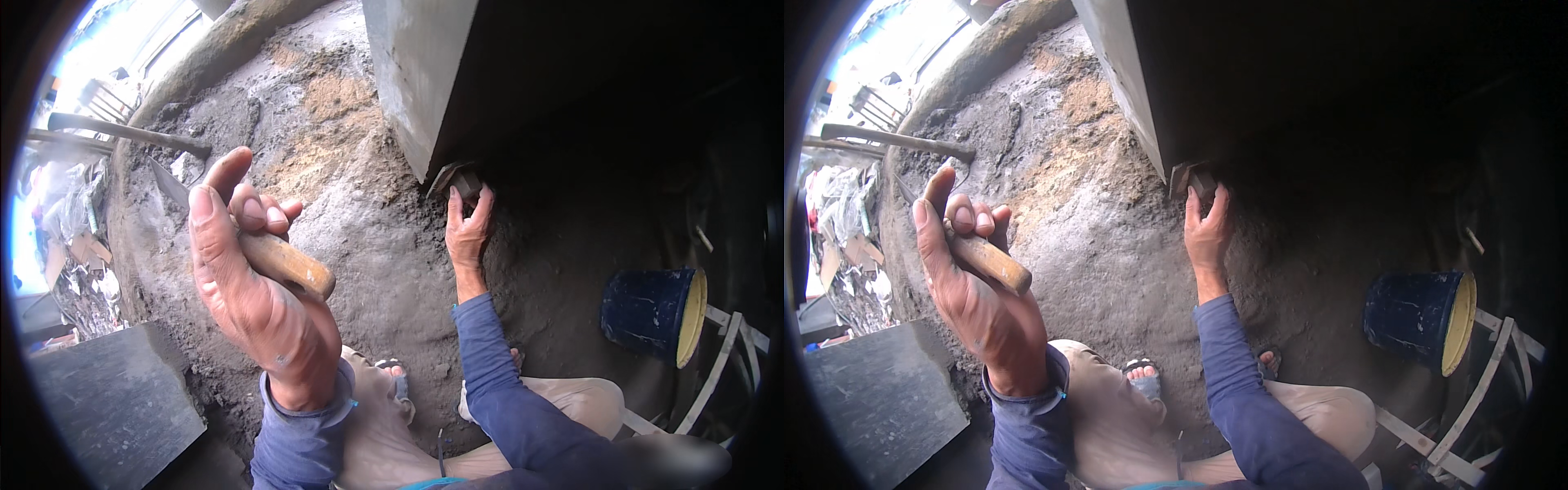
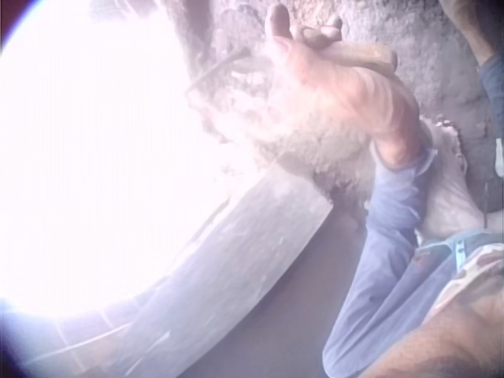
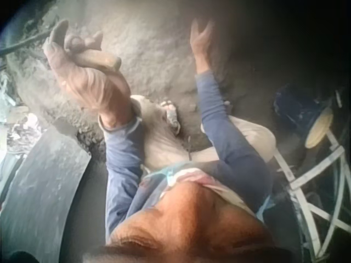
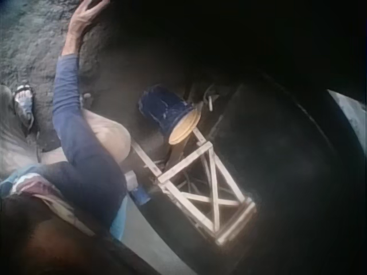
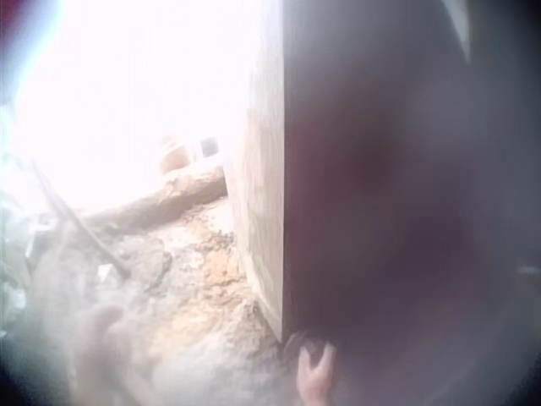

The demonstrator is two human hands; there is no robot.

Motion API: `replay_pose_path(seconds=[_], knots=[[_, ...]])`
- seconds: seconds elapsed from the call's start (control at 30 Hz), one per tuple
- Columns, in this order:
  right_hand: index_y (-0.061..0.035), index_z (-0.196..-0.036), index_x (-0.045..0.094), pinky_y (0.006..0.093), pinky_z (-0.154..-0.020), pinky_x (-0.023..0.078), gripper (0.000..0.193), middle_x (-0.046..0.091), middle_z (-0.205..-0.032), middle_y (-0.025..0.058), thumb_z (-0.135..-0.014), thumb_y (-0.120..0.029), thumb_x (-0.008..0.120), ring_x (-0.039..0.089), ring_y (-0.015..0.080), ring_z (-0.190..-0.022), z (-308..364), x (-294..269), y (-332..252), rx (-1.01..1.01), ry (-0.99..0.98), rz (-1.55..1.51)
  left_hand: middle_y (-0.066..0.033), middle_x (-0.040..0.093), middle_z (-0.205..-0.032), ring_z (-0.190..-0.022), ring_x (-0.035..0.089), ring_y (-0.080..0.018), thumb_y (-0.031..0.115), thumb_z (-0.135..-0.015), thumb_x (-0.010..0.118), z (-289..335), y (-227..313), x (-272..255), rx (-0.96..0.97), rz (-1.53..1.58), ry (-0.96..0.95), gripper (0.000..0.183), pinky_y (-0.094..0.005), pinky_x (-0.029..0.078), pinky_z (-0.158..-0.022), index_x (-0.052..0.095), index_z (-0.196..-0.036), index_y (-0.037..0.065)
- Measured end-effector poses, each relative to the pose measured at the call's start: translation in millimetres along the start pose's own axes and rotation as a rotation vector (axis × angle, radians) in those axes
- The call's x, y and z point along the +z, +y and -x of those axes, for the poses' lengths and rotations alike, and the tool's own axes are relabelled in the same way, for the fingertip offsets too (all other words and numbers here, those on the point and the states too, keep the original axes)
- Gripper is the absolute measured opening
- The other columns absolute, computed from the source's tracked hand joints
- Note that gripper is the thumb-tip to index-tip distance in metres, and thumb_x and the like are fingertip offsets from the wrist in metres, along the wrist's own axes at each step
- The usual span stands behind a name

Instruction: The person smooths a wet concrete surface using a trowel and a float. They repeatedly apply and level the material along a curved edge, occasionally switching tools to refine the finish.

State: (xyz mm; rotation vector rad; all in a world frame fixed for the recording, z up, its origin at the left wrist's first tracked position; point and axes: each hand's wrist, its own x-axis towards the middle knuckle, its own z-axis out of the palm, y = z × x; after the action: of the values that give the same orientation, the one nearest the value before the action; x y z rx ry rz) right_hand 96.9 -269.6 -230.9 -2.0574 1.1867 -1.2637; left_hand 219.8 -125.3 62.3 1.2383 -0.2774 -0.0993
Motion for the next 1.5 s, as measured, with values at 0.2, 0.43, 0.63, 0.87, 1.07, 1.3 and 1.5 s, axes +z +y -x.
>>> replay_pose_path(seconds=[0.2, 0.43, 0.63, 0.87, 1.07, 1.3, 1.5], knots=[[0.0032, -0.136, 0.056, 0.0438, -0.083, 0.060, 0.049, 0.068, -0.119, 0.0216, -0.103, -0.023, 0.080, 0.071, 0.0356, -0.101, -12, -3, -10, -0.018, 0.048, -0.045, 0.0037, 0.051, -0.092, -0.090, 0.051, -0.0088, 0.041, -0.120, 0.048, -10, -14, -13, 0.002, 0.068, -0.099, 0.048, -0.0306, 0.048, -0.094, 0.058, -0.143, 0.000], [0.0055, -0.136, 0.054, 0.0407, -0.084, 0.065, 0.050, 0.065, -0.125, 0.0232, -0.102, -0.019, 0.081, 0.072, 0.0332, -0.103, -22, -1, -20, -0.050, 0.066, -0.100, 0.0027, 0.055, -0.089, -0.088, 0.053, -0.0087, 0.040, -0.119, 0.049, -12, -25, -4, 0.058, 0.062, -0.124, 0.050, -0.0313, 0.050, -0.093, 0.062, -0.141, -0.004], [0.0051, -0.136, 0.052, 0.0396, -0.086, 0.066, 0.049, 0.064, -0.123, 0.0215, -0.103, -0.018, 0.080, 0.072, 0.0302, -0.106, -49, -12, -42, -0.055, 0.121, -0.210, 0.0024, 0.056, -0.089, -0.088, 0.054, -0.0089, 0.040, -0.119, 0.050, -16, -25, -6, 0.091, 0.037, -0.109, 0.051, -0.0316, 0.050, -0.093, 0.063, -0.140, -0.004], [0.0044, -0.140, 0.050, 0.0421, -0.089, 0.067, 0.049, 0.064, -0.126, 0.0229, -0.104, -0.016, 0.077, 0.072, 0.0327, -0.111, -27, -16, -42, -0.018, 0.040, -0.180, 0.0033, 0.056, -0.088, -0.087, 0.054, -0.0081, 0.042, -0.118, 0.051, -13, -27, -4, 0.069, 0.020, -0.108, 0.052, -0.0313, 0.049, -0.093, 0.064, -0.138, -0.004], [0.0043, -0.134, 0.053, 0.0402, -0.087, 0.066, 0.046, 0.063, -0.123, 0.0213, -0.103, -0.017, 0.079, 0.071, 0.0298, -0.104, -59, -17, -54, -0.023, 0.066, -0.168, 0.0033, 0.056, -0.087, -0.086, 0.054, -0.0079, 0.043, -0.118, 0.051, -12, -32, -4, 0.083, 0.029, -0.134, 0.052, -0.0319, 0.049, -0.094, 0.066, -0.137, -0.003], [0.0039, -0.133, 0.052, 0.0400, -0.090, 0.066, 0.044, 0.065, -0.122, 0.0186, -0.103, -0.015, 0.079, 0.072, 0.0256, -0.109, -64, -45, -92, -0.054, 0.124, -0.250, 0.0024, 0.057, -0.088, -0.087, 0.055, -0.0084, 0.043, -0.117, 0.052, -15, -32, -9, 0.075, -0.002, -0.122, 0.052, -0.0319, 0.050, -0.093, 0.066, -0.137, -0.003], [0.0023, -0.136, 0.050, 0.0350, -0.087, 0.063, 0.046, 0.065, -0.122, 0.0155, -0.104, -0.014, 0.078, 0.067, 0.0218, -0.109, -59, -20, -52, -0.035, 0.050, -0.253, 0.0023, 0.057, -0.088, -0.087, 0.056, -0.0086, 0.043, -0.116, 0.053, -13, -30, -2, 0.061, 0.025, -0.153, 0.053, -0.0313, 0.049, -0.093, 0.067, -0.137, -0.003]])
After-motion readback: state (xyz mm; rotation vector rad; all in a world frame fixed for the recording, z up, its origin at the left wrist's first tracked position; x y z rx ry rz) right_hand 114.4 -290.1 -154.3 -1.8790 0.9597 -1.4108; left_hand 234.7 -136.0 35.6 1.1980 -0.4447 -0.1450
